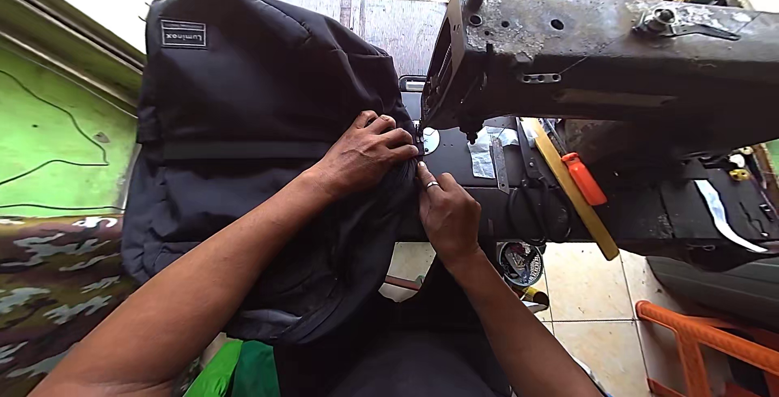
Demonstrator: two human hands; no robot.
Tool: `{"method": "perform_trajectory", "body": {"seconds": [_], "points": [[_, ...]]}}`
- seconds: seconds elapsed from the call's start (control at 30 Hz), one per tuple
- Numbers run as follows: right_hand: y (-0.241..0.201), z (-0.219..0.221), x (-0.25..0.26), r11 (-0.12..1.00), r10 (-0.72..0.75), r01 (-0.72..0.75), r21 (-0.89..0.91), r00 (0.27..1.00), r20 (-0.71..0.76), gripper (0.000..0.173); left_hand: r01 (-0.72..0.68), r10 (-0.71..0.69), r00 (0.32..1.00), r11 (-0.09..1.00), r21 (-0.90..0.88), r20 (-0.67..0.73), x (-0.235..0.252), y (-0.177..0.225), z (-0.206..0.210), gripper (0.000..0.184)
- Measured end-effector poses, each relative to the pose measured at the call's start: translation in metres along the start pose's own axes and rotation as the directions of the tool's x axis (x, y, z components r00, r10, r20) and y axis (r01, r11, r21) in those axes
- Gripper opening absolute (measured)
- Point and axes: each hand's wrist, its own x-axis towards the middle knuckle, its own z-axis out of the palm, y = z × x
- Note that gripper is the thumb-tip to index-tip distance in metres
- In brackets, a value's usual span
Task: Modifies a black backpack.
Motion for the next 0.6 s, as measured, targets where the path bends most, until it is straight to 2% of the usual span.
{"method": "perform_trajectory", "body": {"seconds": [0.27, 0.43, 0.6], "points": [[-0.0016, 0.0011, 0.0001, 1.000, 0.015, -0.015, -0.022, 1.000, 0.001, 0.030, 0.003, -0.003, 1.000, 0.999, -0.054, 0.005, 0.0011, -0.0048, -0.0006, 0.039], [-0.0009, 0.0009, 0.0016, 1.000, -0.026, 0.026, -0.015, 1.000, 0.011, 0.025, 0.002, -0.002, 1.000, 0.998, -0.057, -0.004, 0.0014, -0.0051, 0.0001, 0.038], [-0.0006, 0.0003, 0.0031, 0.997, -0.060, 0.062, -0.054, 0.997, 0.049, 0.031, -0.003, 0.002, 1.000, 0.997, -0.071, -0.026, 0.0009, -0.0053, 0.0019, 0.036]]}}
